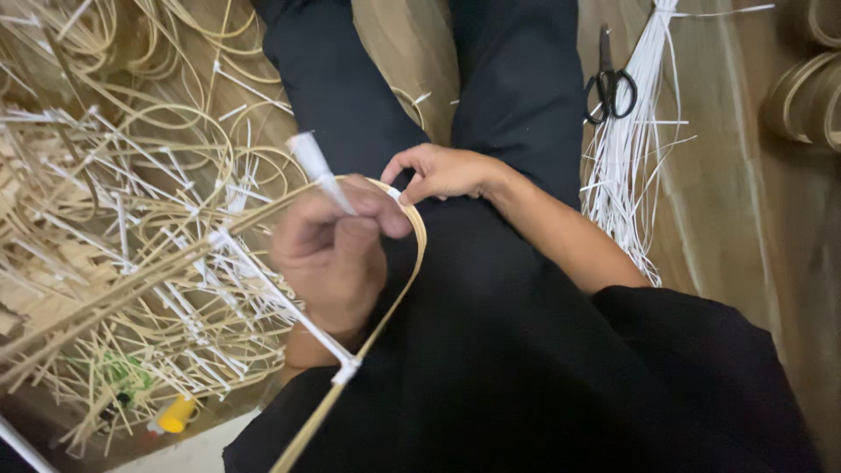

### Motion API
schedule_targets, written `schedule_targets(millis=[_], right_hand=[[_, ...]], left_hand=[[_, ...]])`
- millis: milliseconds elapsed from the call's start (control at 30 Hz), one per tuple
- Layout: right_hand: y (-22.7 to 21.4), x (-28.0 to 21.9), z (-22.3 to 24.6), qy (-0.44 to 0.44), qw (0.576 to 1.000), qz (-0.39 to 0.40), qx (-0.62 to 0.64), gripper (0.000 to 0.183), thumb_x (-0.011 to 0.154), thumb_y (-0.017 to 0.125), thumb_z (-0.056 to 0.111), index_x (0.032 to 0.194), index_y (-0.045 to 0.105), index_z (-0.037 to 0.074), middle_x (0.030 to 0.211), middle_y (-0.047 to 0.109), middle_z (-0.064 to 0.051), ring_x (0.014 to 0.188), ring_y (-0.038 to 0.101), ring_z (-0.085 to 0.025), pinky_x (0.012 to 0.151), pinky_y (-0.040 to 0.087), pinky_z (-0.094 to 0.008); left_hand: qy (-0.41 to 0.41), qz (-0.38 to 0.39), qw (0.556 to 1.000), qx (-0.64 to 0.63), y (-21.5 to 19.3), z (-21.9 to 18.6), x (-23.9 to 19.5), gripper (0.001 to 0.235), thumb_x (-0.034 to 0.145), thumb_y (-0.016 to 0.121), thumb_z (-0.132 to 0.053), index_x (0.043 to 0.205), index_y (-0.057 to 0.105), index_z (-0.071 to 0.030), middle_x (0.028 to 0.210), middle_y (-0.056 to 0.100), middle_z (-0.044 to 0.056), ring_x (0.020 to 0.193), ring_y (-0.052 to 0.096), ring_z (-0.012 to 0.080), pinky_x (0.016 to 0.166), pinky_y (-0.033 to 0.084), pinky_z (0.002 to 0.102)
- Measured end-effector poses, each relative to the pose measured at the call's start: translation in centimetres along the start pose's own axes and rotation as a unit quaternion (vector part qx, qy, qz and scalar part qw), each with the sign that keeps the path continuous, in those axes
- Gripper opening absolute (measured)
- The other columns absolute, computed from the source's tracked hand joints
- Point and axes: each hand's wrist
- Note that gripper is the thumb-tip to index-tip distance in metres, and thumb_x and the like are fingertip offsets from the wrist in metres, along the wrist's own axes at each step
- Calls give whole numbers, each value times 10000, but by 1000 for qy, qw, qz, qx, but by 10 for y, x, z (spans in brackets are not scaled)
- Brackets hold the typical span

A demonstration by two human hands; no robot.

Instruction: The person sits on the floor and weaves a basket frame using white plastic strips and curved bamboo pieces. They wrap the strips around the bamboo, secure them with knots, and trim the excess with scissors.

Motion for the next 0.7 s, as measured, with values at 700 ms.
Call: schedule_targets(millis=[700], right_hand=[[-157,-171,-82,11,786,-587,-193,346,995,699,160,1273,630,-34,959,766,-168,823,754,-209,673,569,-336]], left_hand=[[-225,115,964,-86,45,80,10,155,1085,551,-98,1176,578,24,1074,739,95,806,625,87,726,517,239]])
Point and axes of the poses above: each hand's wrist, its own x-axis towards the middle knuckle, its own y-axis out of the palm, z = x × y
